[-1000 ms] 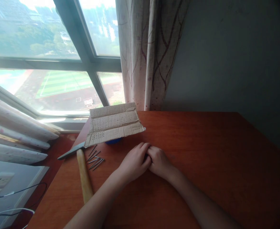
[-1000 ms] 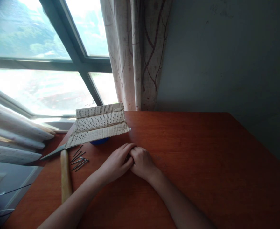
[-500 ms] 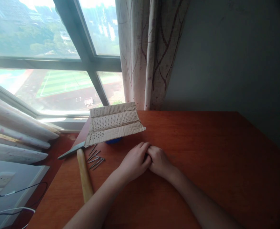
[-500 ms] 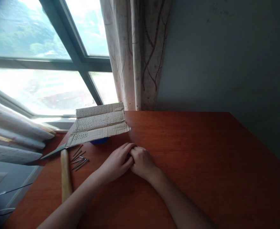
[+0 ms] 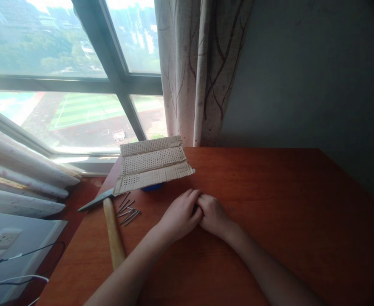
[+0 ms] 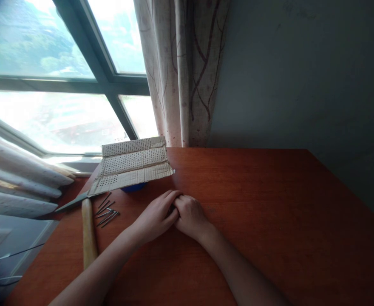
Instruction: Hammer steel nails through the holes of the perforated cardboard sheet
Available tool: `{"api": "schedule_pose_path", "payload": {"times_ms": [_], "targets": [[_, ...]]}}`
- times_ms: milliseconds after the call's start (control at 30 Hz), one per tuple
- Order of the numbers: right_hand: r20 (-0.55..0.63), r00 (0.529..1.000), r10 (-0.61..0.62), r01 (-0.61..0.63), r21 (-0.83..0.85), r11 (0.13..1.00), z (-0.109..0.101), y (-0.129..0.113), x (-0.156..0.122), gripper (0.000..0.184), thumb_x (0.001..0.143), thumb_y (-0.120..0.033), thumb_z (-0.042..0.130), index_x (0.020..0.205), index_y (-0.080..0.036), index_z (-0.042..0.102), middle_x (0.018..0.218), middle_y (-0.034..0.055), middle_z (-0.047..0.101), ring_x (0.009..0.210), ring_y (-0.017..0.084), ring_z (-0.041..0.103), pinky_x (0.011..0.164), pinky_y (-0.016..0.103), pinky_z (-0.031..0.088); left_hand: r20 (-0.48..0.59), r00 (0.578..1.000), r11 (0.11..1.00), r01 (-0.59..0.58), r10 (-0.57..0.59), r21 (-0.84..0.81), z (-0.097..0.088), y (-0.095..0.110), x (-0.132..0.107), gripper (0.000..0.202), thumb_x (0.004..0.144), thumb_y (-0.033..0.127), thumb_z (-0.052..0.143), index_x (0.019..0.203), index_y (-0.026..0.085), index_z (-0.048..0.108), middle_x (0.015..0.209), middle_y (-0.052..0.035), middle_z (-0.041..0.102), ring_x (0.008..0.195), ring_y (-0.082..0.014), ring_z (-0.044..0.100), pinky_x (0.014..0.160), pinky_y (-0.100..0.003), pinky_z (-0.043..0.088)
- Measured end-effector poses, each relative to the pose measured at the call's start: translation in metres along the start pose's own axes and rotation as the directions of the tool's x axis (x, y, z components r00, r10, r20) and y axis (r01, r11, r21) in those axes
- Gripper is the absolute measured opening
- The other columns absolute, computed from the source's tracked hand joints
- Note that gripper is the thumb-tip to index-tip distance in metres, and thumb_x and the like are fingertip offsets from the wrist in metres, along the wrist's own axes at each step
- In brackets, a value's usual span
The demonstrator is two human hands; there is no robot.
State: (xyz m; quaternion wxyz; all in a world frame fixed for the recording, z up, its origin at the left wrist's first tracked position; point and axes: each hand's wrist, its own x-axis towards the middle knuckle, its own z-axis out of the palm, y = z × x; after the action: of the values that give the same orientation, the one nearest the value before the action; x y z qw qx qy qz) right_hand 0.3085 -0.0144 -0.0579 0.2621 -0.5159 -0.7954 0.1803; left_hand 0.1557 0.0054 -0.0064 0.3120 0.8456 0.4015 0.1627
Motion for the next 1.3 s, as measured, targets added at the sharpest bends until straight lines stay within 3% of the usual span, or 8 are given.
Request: {"api": "schedule_pose_path", "payload": {"times_ms": [1300], "targets": [[0.007, 1.0, -0.005, 0.005, -0.005, 1.0, 0.0018, 0.0017, -0.0006, 0.015, 0.078, -0.012, 0.055, 0.09, -0.016, 0.064, 0.09, 0.0119, 0.072, 0.083, 0.024, 0.066, 0.074, 0.032, 0.049, 0.001, 1.0, 1.0, 0.001, -0.001, -0.002, -0.0013, 0.0004, -0.001, 0.042, 0.085, 0.017, 0.051, 0.127, 0.011, 0.056, 0.118, -0.0147, 0.064, 0.108, -0.0261, 0.062, 0.098, -0.04, 0.05]]}}
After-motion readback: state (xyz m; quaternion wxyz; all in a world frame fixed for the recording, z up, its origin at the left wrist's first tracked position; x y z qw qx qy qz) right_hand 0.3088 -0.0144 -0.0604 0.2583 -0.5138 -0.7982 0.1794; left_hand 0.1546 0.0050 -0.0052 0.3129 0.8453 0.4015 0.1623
